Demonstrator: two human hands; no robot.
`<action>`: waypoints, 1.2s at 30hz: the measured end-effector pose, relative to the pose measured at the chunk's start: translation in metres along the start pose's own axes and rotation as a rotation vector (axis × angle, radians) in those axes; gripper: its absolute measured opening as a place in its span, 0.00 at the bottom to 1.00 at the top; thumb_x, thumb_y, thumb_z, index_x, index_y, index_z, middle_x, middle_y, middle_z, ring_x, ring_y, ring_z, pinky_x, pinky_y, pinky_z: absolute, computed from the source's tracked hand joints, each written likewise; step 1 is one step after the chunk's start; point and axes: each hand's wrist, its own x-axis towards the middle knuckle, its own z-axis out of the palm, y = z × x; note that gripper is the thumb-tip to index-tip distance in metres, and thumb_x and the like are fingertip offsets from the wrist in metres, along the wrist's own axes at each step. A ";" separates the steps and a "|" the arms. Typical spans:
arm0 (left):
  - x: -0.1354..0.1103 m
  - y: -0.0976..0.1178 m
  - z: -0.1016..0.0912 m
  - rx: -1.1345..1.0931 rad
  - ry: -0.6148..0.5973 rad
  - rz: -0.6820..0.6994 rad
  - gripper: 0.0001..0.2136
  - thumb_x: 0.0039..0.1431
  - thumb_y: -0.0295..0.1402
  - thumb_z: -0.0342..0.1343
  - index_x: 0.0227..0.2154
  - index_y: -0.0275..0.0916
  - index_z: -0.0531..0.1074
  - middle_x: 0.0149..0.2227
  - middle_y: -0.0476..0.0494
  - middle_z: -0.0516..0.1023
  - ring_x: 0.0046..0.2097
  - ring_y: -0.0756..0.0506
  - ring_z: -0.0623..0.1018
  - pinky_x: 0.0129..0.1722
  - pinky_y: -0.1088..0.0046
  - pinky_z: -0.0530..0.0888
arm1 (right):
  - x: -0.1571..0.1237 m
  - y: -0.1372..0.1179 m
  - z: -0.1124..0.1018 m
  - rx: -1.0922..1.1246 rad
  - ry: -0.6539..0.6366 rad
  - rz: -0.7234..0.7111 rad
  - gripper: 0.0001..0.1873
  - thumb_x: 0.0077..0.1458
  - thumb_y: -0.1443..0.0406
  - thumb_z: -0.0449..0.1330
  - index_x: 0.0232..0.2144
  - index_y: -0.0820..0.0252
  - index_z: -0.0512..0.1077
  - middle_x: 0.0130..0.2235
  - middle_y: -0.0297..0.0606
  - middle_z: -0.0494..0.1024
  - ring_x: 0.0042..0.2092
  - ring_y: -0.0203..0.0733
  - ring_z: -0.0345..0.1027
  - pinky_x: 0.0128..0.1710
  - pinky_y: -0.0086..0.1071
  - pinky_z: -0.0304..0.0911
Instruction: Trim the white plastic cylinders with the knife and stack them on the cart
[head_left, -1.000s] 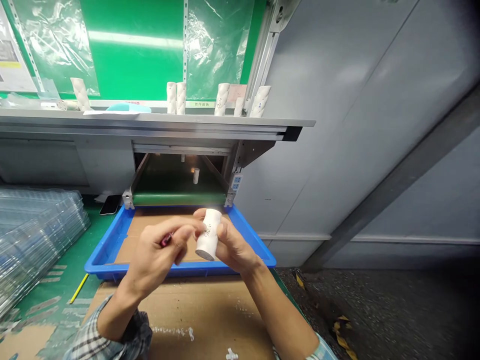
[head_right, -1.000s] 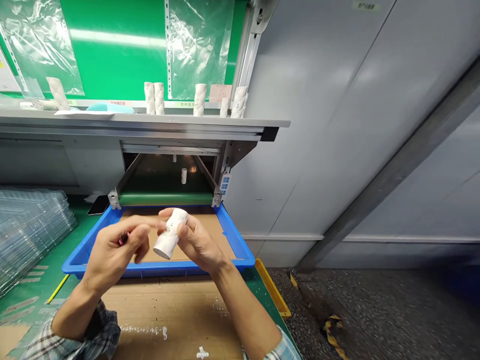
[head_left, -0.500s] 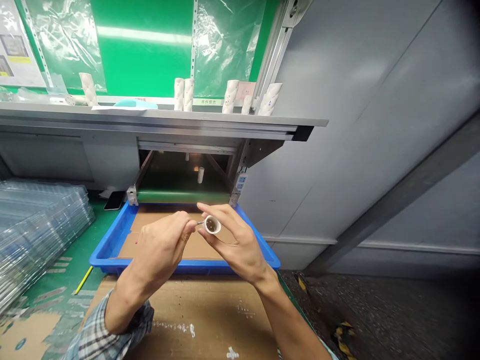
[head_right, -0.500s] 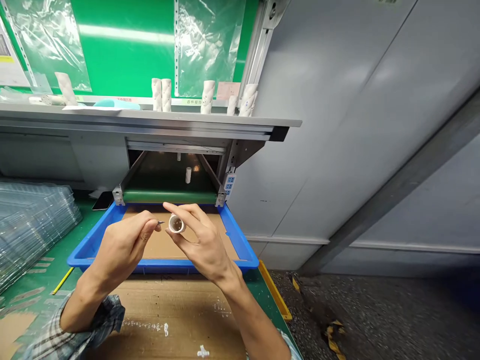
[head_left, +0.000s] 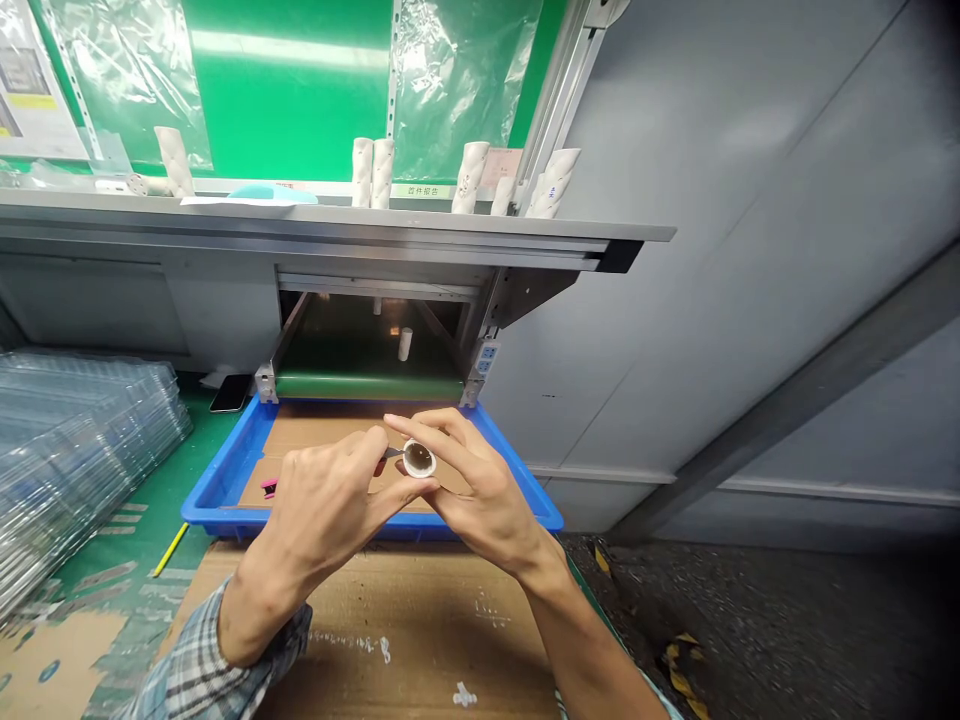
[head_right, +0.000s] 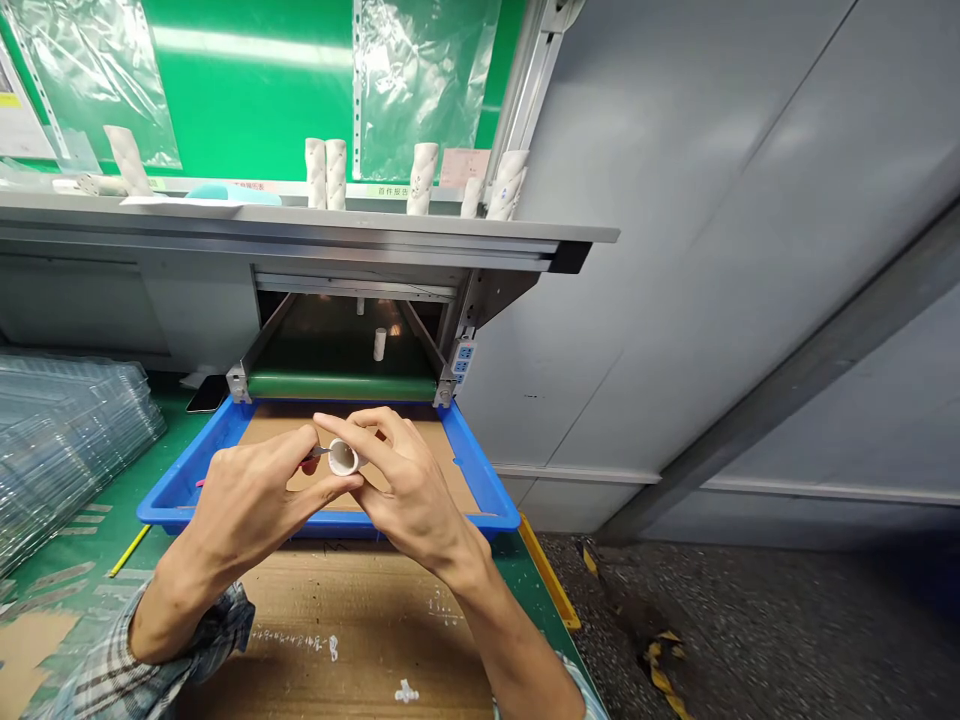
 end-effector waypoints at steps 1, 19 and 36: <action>0.000 0.000 0.000 0.004 0.003 0.002 0.22 0.71 0.55 0.56 0.31 0.40 0.71 0.26 0.47 0.81 0.25 0.44 0.79 0.24 0.68 0.53 | 0.000 0.000 0.000 -0.007 0.001 -0.002 0.32 0.66 0.72 0.60 0.67 0.40 0.70 0.50 0.39 0.75 0.53 0.47 0.72 0.56 0.44 0.72; 0.003 -0.003 0.001 -0.241 0.033 0.009 0.21 0.74 0.49 0.54 0.29 0.40 0.69 0.25 0.52 0.75 0.24 0.50 0.71 0.26 0.72 0.60 | 0.005 0.004 0.004 0.318 0.181 0.180 0.21 0.66 0.59 0.69 0.59 0.47 0.74 0.48 0.38 0.79 0.49 0.45 0.77 0.56 0.42 0.73; 0.003 0.005 -0.008 -0.420 0.315 0.246 0.12 0.70 0.39 0.64 0.48 0.40 0.72 0.27 0.55 0.69 0.25 0.53 0.67 0.24 0.77 0.63 | 0.017 0.014 0.010 0.535 0.018 0.375 0.21 0.69 0.47 0.60 0.46 0.57 0.78 0.46 0.40 0.81 0.48 0.44 0.77 0.51 0.36 0.72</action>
